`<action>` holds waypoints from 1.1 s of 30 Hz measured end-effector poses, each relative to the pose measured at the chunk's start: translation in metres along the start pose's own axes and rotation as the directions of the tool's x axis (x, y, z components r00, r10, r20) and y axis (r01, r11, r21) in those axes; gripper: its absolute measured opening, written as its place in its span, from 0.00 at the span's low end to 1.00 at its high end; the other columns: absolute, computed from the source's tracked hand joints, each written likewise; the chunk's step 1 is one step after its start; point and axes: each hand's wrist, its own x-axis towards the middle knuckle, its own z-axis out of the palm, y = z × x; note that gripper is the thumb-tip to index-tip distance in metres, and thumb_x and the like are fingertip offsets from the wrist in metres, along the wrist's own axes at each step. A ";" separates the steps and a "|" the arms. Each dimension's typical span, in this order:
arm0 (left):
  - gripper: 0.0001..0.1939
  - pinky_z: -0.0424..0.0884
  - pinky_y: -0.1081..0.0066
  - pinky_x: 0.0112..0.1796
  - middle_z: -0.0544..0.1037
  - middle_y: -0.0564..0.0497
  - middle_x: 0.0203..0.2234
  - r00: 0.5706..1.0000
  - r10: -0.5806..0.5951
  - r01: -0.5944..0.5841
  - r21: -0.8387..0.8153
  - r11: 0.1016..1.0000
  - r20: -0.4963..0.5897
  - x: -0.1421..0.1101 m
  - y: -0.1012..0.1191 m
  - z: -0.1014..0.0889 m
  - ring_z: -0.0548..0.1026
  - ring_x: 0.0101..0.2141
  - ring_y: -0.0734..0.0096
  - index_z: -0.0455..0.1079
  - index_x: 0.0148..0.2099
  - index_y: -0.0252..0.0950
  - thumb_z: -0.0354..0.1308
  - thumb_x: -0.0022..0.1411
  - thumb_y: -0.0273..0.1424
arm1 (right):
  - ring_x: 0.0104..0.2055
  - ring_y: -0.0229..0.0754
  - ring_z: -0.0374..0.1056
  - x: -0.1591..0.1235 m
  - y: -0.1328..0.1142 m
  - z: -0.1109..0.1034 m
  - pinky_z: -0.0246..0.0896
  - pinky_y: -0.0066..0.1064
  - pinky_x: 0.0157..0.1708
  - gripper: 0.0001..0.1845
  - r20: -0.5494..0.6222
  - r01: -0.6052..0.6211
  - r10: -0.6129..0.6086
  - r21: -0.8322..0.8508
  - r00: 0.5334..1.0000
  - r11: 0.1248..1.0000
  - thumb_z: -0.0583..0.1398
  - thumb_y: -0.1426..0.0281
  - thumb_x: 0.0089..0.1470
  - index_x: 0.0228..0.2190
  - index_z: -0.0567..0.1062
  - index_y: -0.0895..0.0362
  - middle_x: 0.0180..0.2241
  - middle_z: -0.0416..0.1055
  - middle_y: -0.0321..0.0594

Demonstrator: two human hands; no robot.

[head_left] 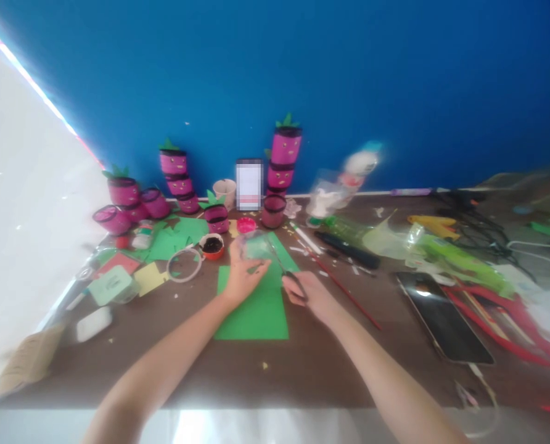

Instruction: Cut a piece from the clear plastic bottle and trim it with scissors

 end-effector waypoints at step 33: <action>0.10 0.58 0.55 0.57 0.54 0.44 0.53 0.980 0.158 -0.153 0.049 0.987 -0.122 -0.006 0.001 0.003 0.58 0.57 0.56 0.76 0.28 0.33 0.57 0.57 0.33 | 0.20 0.38 0.63 0.002 0.015 -0.042 0.54 0.29 0.16 0.15 0.035 -0.045 0.036 0.326 0.999 0.944 0.63 0.56 0.42 0.23 0.71 0.56 0.20 0.67 0.40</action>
